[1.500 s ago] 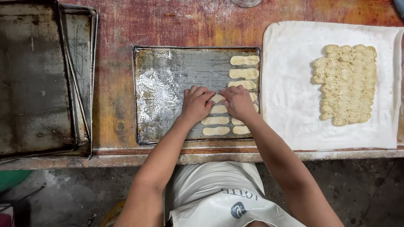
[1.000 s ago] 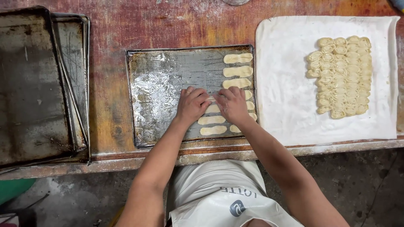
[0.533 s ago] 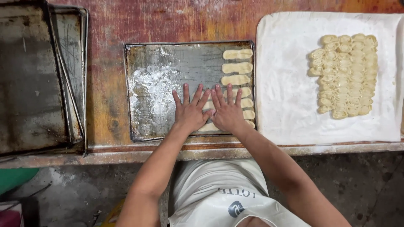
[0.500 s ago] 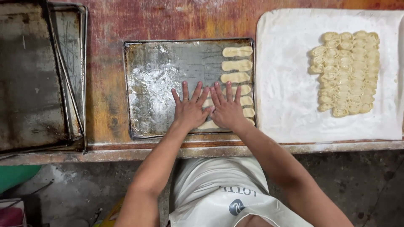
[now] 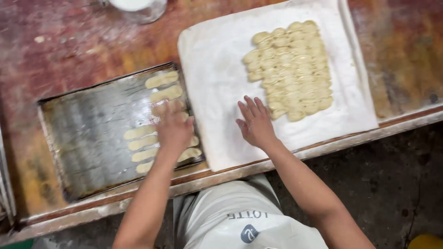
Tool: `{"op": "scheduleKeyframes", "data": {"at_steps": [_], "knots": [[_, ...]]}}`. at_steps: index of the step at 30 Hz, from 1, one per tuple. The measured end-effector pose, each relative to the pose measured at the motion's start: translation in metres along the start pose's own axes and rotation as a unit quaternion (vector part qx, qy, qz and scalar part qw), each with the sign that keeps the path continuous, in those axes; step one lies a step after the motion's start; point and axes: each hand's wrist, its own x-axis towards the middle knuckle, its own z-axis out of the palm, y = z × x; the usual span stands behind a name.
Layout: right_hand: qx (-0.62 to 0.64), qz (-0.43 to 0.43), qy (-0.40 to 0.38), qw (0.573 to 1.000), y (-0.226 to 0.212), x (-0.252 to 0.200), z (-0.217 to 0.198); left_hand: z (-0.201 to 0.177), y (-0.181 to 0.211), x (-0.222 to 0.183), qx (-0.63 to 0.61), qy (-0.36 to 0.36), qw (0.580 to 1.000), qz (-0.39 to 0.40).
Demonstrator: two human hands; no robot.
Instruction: The person is picking up small pieces of dough from a floured surface and arranging them in organized rows on a metal baking tray.
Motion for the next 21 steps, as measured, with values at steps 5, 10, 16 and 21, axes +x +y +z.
{"op": "scheduleKeyframes", "data": {"at_steps": [5, 10, 16, 21], "knots": [[-0.035, -0.008, 0.179, 0.983, 0.090, 0.045, -0.007, 0.113, 0.139, 0.086, -0.169, 0.067, 0.965, 0.187], [-0.058, -0.016, 0.183, 0.981, 0.117, 0.065, -0.007, 0.151, 0.179, 0.115, -0.118, 0.046, 0.973, 0.193], [0.048, -0.052, 0.235, 0.970, 0.092, 0.071, -0.044, 0.104, 0.140, 0.104, -0.262, -0.133, 0.954, 0.057], [0.450, -0.149, -0.040, 0.880, -0.008, 0.084, -0.077, 0.065, 0.056, 0.073, -0.697, -0.244, 0.651, -0.173]]}}
